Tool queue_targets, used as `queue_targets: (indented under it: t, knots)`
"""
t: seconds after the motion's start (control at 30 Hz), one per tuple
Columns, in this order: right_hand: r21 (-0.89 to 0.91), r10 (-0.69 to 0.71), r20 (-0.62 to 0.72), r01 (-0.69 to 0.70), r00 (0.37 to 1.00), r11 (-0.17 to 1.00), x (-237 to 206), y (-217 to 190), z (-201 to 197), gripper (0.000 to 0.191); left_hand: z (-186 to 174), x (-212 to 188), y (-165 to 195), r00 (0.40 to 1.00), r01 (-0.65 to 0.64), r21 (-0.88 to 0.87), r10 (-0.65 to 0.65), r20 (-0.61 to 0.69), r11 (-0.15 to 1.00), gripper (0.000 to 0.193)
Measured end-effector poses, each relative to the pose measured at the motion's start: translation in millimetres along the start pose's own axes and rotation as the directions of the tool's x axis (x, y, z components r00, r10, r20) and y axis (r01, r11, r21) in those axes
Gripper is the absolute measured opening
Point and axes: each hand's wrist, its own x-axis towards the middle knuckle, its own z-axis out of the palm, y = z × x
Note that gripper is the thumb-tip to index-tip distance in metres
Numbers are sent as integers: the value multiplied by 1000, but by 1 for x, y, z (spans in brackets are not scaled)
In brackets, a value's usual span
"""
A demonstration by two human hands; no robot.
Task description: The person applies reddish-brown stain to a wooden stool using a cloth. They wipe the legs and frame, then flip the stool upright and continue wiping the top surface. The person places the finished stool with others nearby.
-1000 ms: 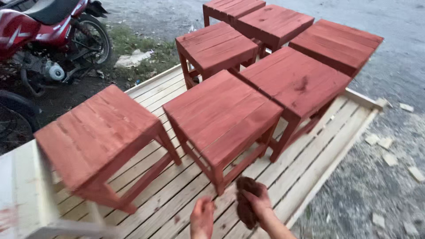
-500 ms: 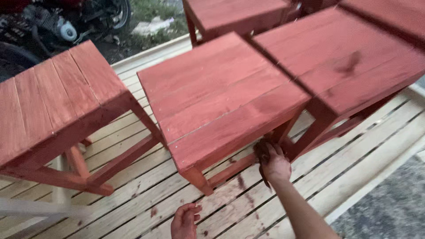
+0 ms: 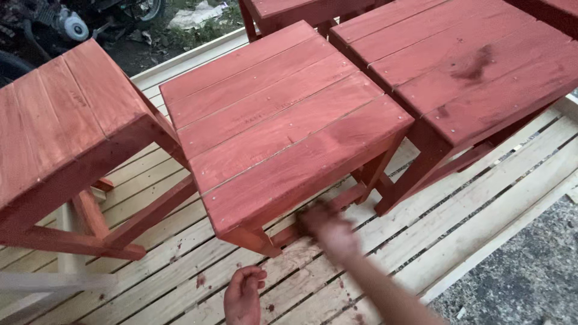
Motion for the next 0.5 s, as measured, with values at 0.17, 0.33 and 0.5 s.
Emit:
queue_targets:
  t: [0.17,0.33,0.5]
  knots:
    - [325,513,-96,-460,853,826,-4,84,42,73,-16,3,-30,985,-174,-3,174,18,985,17]
    - [516,442,474,-647,762,562,11,39,8,70,-10,-4,-38,999,13,228,-24,44,974,18]
    - [723,190,-32,-108,981,683,4,-63,-30,73,-9,-20,-21,996,-76,135,68,59,988,19]
